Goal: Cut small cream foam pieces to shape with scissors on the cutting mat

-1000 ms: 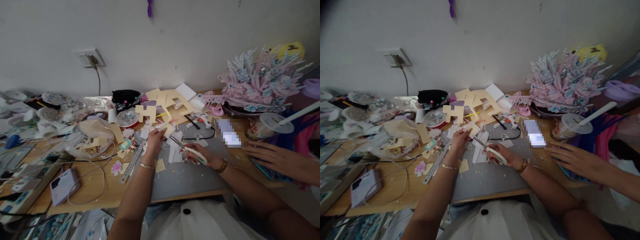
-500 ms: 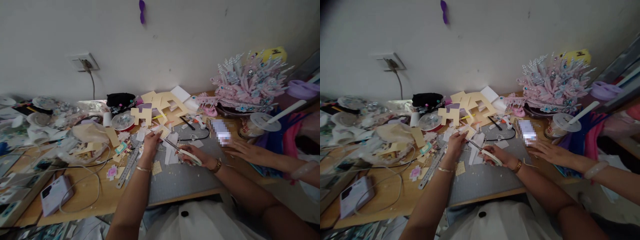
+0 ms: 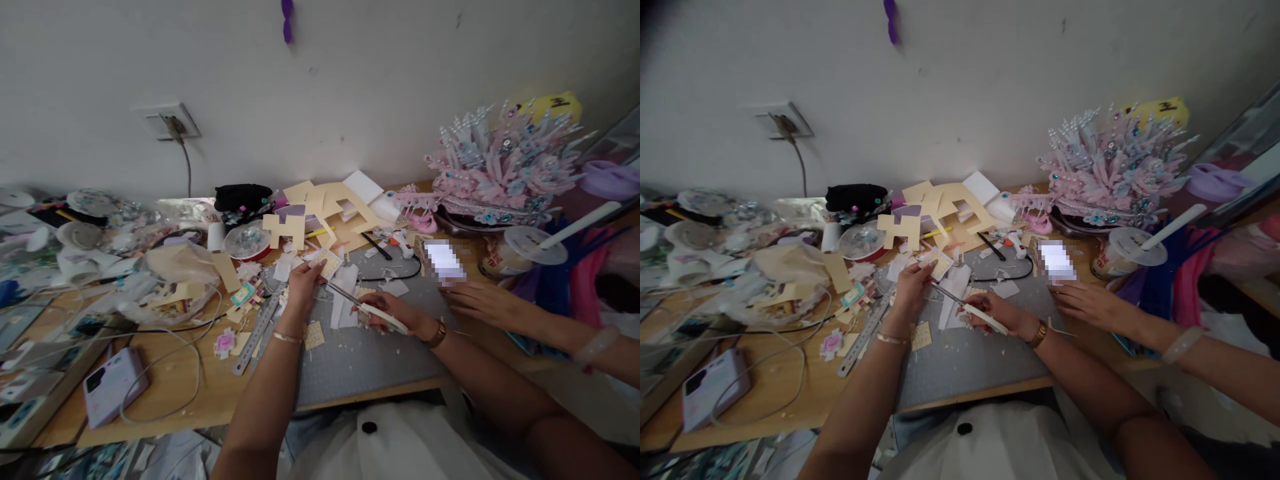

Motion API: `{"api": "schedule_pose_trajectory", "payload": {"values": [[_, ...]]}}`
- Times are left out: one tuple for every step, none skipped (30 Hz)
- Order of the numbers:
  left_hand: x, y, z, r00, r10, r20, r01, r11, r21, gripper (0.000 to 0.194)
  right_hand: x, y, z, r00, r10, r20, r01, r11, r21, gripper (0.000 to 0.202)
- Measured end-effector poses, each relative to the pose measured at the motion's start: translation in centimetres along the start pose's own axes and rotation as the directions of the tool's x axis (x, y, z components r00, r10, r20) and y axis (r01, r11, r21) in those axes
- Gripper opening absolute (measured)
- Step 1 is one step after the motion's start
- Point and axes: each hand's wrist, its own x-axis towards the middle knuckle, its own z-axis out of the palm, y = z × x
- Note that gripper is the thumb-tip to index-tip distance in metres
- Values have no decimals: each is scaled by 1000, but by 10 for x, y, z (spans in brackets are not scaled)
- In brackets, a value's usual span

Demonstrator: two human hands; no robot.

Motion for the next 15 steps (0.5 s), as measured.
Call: {"api": "schedule_pose_trajectory", "payload": {"values": [[0, 0, 0, 1000, 1, 2, -1, 1000, 4, 44, 0, -1, 0, 1000, 3, 1, -3, 1000, -3, 46], [0, 0, 0, 1000, 0, 4, 0, 1000, 7, 44, 0, -1, 0, 1000, 4, 4, -4, 1000, -6, 46], [-1, 0, 1, 1000, -4, 4, 4, 1000, 8, 44, -1, -1, 1, 1000, 4, 11, -4, 1000, -7, 46], [-1, 0, 1, 1000, -9, 5, 9, 1000, 6, 45, -1, -2, 1, 1000, 4, 18, -3, 1000, -8, 46], [-1, 0, 1, 1000, -13, 3, 13, 1000, 2, 46, -1, -2, 1, 1000, 3, 25, -2, 1000, -7, 46], [-1, 0, 1, 1000, -17, 0, 17, 1000, -3, 47, -2, -3, 1, 999, 3, 32, -2, 1000, -8, 46], [-1, 0, 2, 1000, -19, -4, 19, 1000, -5, 47, -2, -3, 1, 999, 4, 36, -3, 1000, -12, 46], [-1, 0, 2, 1000, -20, -7, 20, 1000, -4, 47, -2, -3, 1, 999, 2, 34, -1, 1000, -19, 46], [-1, -1, 2, 1000, -21, -9, 21, 1000, -1, 47, -2, -3, 0, 999, 0, 32, 1, 1000, -28, 46], [-1, -1, 2, 1000, -21, -10, 21, 1000, 3, 47, -2, -3, 0, 1000, -2, 31, 3, 999, -35, 46], [-1, -1, 2, 1000, -20, -10, 20, 1000, 7, 47, -2, -3, -1, 999, 1, 35, 0, 999, -35, 46], [-1, -1, 2, 1000, -20, -10, 20, 1000, 8, 47, -1, -2, -1, 999, 6, 43, -5, 1000, -28, 45], [0, -1, 2, 1000, -22, -11, 22, 1000, 6, 47, -1, -2, -2, 999, 12, 52, -11, 1000, -16, 44], [0, -1, 2, 1000, -25, -13, 25, 1000, 2, 48, 0, -1, -3, 998, 18, 60, -18, 1000, -4, 42], [0, -1, 3, 999, -29, -16, 29, 1000, -2, 49, 0, -1, -4, 998, 23, 66, -23, 1000, 3, 42]]}}
